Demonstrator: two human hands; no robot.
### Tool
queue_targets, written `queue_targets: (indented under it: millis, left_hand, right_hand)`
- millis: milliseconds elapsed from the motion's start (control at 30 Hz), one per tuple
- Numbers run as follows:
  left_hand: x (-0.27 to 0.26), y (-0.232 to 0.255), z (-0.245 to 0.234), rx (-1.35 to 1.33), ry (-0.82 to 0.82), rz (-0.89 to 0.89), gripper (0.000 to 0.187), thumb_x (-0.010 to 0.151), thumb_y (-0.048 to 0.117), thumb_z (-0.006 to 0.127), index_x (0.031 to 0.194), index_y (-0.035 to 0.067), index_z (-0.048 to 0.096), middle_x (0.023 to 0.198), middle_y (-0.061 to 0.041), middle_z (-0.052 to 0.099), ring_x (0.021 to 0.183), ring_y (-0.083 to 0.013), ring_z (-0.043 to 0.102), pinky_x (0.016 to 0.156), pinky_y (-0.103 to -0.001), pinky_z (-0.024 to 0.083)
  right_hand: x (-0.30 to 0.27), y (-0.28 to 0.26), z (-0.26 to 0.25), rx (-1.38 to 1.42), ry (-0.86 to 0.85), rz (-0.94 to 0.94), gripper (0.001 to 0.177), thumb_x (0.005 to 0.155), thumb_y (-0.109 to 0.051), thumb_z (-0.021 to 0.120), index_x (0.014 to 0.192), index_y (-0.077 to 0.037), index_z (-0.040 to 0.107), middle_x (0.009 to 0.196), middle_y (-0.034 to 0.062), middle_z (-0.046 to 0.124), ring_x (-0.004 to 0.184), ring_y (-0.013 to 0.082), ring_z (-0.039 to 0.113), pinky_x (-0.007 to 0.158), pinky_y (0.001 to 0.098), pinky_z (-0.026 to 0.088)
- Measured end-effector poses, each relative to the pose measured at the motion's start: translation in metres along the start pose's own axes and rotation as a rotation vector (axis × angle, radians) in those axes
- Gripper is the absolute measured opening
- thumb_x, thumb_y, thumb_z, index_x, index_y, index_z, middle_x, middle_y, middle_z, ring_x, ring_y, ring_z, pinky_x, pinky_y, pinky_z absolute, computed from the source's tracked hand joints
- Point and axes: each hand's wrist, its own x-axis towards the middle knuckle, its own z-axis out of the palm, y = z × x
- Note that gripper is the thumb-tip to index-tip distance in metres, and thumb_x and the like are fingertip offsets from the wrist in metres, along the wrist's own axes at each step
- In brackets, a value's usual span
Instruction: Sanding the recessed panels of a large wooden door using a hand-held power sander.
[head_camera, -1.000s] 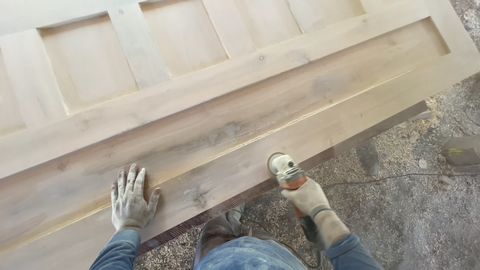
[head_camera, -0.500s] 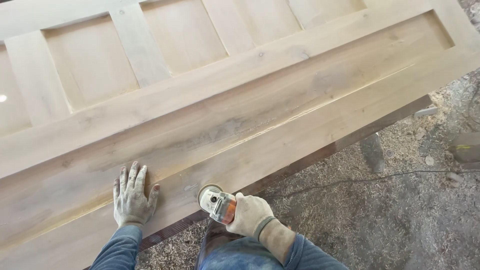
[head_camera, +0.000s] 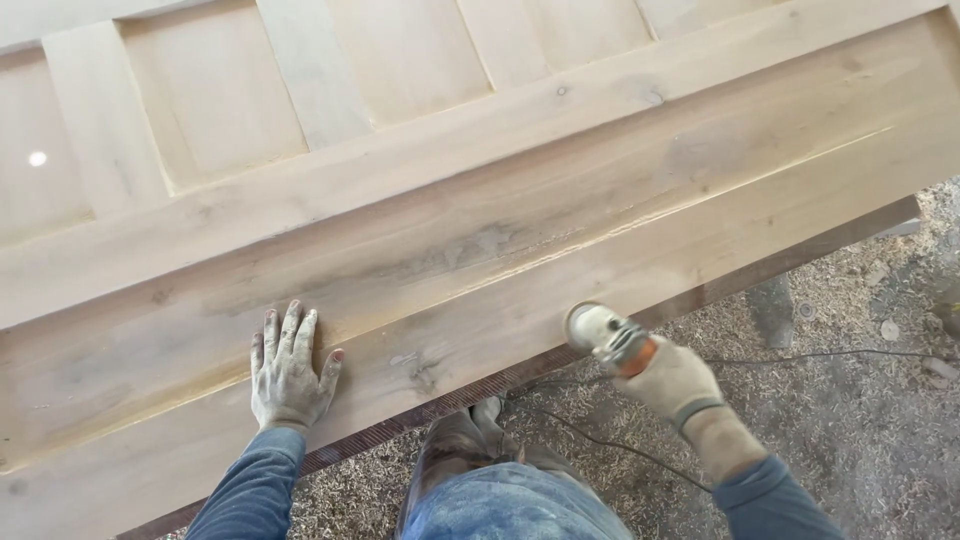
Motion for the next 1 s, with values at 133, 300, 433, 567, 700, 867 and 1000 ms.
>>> queue_targets:
  millis: [133, 300, 433, 567, 700, 867, 1000]
  left_hand:
    - [0.000, 0.003, -0.003, 0.007, -0.012, -0.007, 0.075, 0.095, 0.066, 0.041, 0.156, 0.022, 0.038, 0.168, -0.002, 0.028, 0.157, -0.0263, 0.017, 0.129, -0.048, 0.011]
    - [0.001, -0.001, -0.002, 0.011, -0.023, -0.006, 0.076, 0.096, 0.067, 0.039, 0.157, 0.021, 0.037, 0.169, -0.002, 0.027, 0.158, -0.0266, 0.016, 0.129, -0.047, 0.011]
    - [0.004, -0.003, 0.007, 0.022, -0.051, -0.008, 0.078, 0.096, 0.069, 0.036, 0.158, 0.021, 0.034, 0.170, -0.002, 0.024, 0.158, -0.0268, 0.013, 0.128, -0.046, 0.009]
    - [0.002, -0.008, 0.005, 0.078, -0.089, 0.003, 0.081, 0.097, 0.071, 0.031, 0.159, 0.018, 0.031, 0.170, -0.005, 0.020, 0.157, -0.0277, 0.010, 0.126, -0.046, 0.006]
    - [0.005, -0.004, -0.001, 0.028, -0.109, -0.001, 0.079, 0.099, 0.070, 0.030, 0.158, 0.019, 0.033, 0.170, -0.004, 0.020, 0.157, -0.0276, 0.010, 0.126, -0.046, 0.005]
    - [-0.006, -0.010, -0.005, -0.174, -0.046, -0.022, 0.067, 0.102, 0.061, 0.034, 0.155, 0.020, 0.041, 0.169, -0.002, 0.028, 0.158, -0.0271, 0.016, 0.129, -0.045, 0.008]
    - [-0.025, -0.023, -0.013, -0.434, 0.057, -0.011, 0.056, 0.107, 0.046, 0.038, 0.154, 0.017, 0.045, 0.167, -0.005, 0.036, 0.159, -0.0288, 0.022, 0.132, -0.045, 0.012]
  right_hand:
    - [0.022, 0.030, -0.025, 0.158, 0.047, 0.157, 0.048, 0.082, -0.039, 0.085, 0.119, -0.013, 0.069, 0.106, 0.0064, 0.075, 0.095, 0.0170, 0.074, 0.089, 0.0374, 0.063]
    - [0.104, 0.113, -0.009, 0.439, 0.154, 0.350, 0.063, 0.079, -0.040, 0.088, 0.121, 0.002, 0.067, 0.109, 0.0189, 0.073, 0.098, 0.0289, 0.074, 0.091, 0.0438, 0.060]
    - [0.091, 0.101, 0.003, 0.572, 0.223, 0.334, 0.066, 0.078, -0.040, 0.087, 0.122, 0.005, 0.067, 0.113, 0.0197, 0.073, 0.101, 0.0301, 0.073, 0.095, 0.0449, 0.059]
    - [0.040, 0.035, 0.018, 0.575, 0.156, 0.332, 0.066, 0.078, -0.038, 0.088, 0.124, 0.003, 0.065, 0.117, 0.0190, 0.072, 0.105, 0.0285, 0.072, 0.098, 0.0474, 0.058]
    - [-0.012, -0.033, 0.054, 0.481, 0.035, 0.209, 0.057, 0.078, -0.040, 0.086, 0.119, -0.006, 0.068, 0.115, 0.0146, 0.074, 0.102, 0.0234, 0.074, 0.094, 0.0439, 0.062]
    - [-0.062, -0.112, 0.099, 0.296, 0.011, -0.015, 0.047, 0.080, -0.043, 0.083, 0.111, -0.010, 0.070, 0.106, 0.0082, 0.079, 0.093, 0.0168, 0.077, 0.089, 0.0360, 0.065]
    - [-0.106, -0.180, 0.108, 0.079, -0.094, -0.222, 0.045, 0.086, -0.047, 0.076, 0.114, -0.013, 0.066, 0.102, 0.0025, 0.077, 0.088, 0.0119, 0.076, 0.084, 0.0301, 0.065]
